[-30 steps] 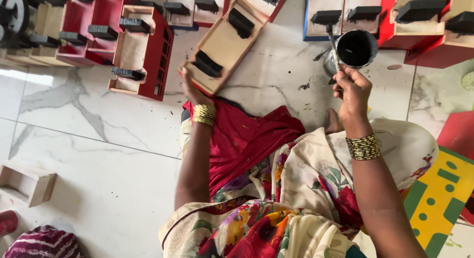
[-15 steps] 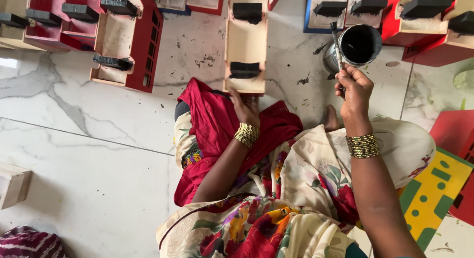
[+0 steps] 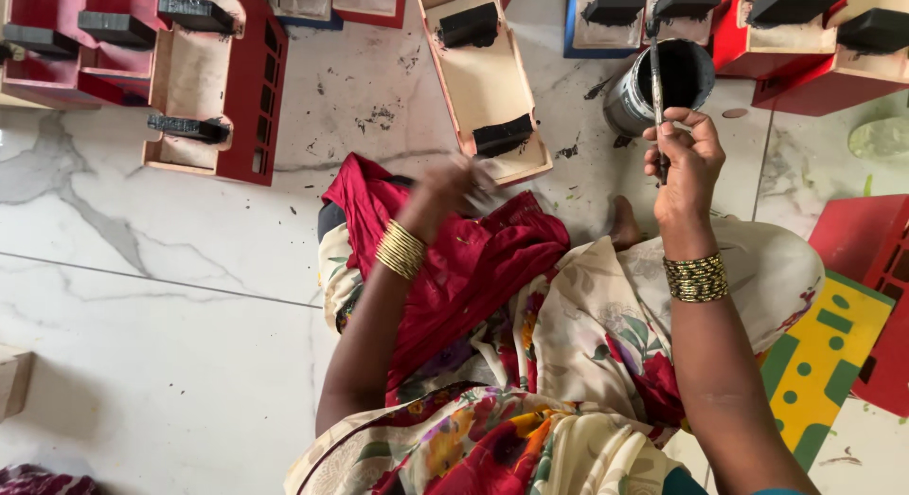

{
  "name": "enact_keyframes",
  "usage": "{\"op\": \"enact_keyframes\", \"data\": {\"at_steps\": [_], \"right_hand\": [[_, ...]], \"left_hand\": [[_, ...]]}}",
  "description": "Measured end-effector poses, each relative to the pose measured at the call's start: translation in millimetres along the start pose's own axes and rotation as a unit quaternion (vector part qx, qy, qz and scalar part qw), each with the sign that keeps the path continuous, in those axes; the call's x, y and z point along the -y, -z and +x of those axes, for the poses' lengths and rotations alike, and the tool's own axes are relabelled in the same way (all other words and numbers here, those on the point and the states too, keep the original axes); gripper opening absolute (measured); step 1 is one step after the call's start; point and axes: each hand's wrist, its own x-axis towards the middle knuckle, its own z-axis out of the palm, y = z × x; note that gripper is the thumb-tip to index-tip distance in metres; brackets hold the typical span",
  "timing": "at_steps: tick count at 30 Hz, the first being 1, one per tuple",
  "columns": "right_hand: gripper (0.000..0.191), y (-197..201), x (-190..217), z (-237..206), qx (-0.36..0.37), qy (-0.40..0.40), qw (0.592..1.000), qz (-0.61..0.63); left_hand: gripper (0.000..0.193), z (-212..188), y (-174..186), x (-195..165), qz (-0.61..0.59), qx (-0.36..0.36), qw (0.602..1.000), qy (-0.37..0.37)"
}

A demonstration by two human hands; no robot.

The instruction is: The person sits on the floor painting wooden toy bus parts black using a brush, dipping the brush into a paint can and coating the interior slots and edges of each part, then setting finished parts aside and moving to the next piece.

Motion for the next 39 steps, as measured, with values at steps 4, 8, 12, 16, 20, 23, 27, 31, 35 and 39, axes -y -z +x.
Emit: {"op": "enact_keyframes", "data": {"at_steps": [4, 8, 12, 16, 20, 23, 27, 31, 35, 39], "right_hand": [[0.009, -21.9, -15.0, 2.9, 0.015, 0.013, 1.000, 0.002], [0.007, -49.6, -36.1, 16.5, 0.015, 0.037, 0.999, -0.010], [0.008, -72.9, -53.7, 36.2, 0.024, 0.058, 0.997, -0.033], [0.012, -94.5, -69.0, 62.6, 0.044, 0.058, 0.996, -0.055], [0.015, -104.0, -78.5, 74.8, 0.077, 0.018, 0.995, -0.061], [0.017, -105.5, -80.3, 78.6, 0.107, -0.019, 0.993, -0.035], [0.018, -103.4, -77.6, 81.6, 0.127, -0.070, 0.989, 0.001], [0.018, -97.9, -76.4, 83.4, 0.125, -0.090, 0.988, 0.017], [0.017, -93.6, -79.5, 81.6, 0.115, -0.090, 0.989, 0.019], [0.017, -94.6, -81.2, 82.1, 0.099, -0.076, 0.992, 0.011]], "left_hand": [[0.069, 27.9, 71.6, -39.5, -0.125, -0.245, 0.936, -0.220], [0.097, 90.5, 110.1, -46.9, -0.132, -0.295, 0.939, -0.116], [0.115, 139.1, 133.8, -51.5, -0.107, -0.250, 0.962, -0.010], [0.123, 168.9, 154.6, -60.9, -0.034, -0.188, 0.981, -0.024], [0.126, 184.1, 165.5, -56.2, 0.020, -0.214, 0.977, -0.009], [0.125, 194.0, 174.5, -49.7, 0.043, -0.213, 0.976, 0.008], [0.121, 202.8, 187.1, -44.6, -0.017, -0.218, 0.976, -0.011], [0.113, 207.9, 194.1, -41.0, -0.024, -0.235, 0.970, -0.060], [0.108, 215.5, 201.0, -49.2, -0.026, -0.257, 0.963, -0.076], [0.090, 239.2, 213.0, -81.8, 0.023, -0.292, 0.936, -0.197]]}}
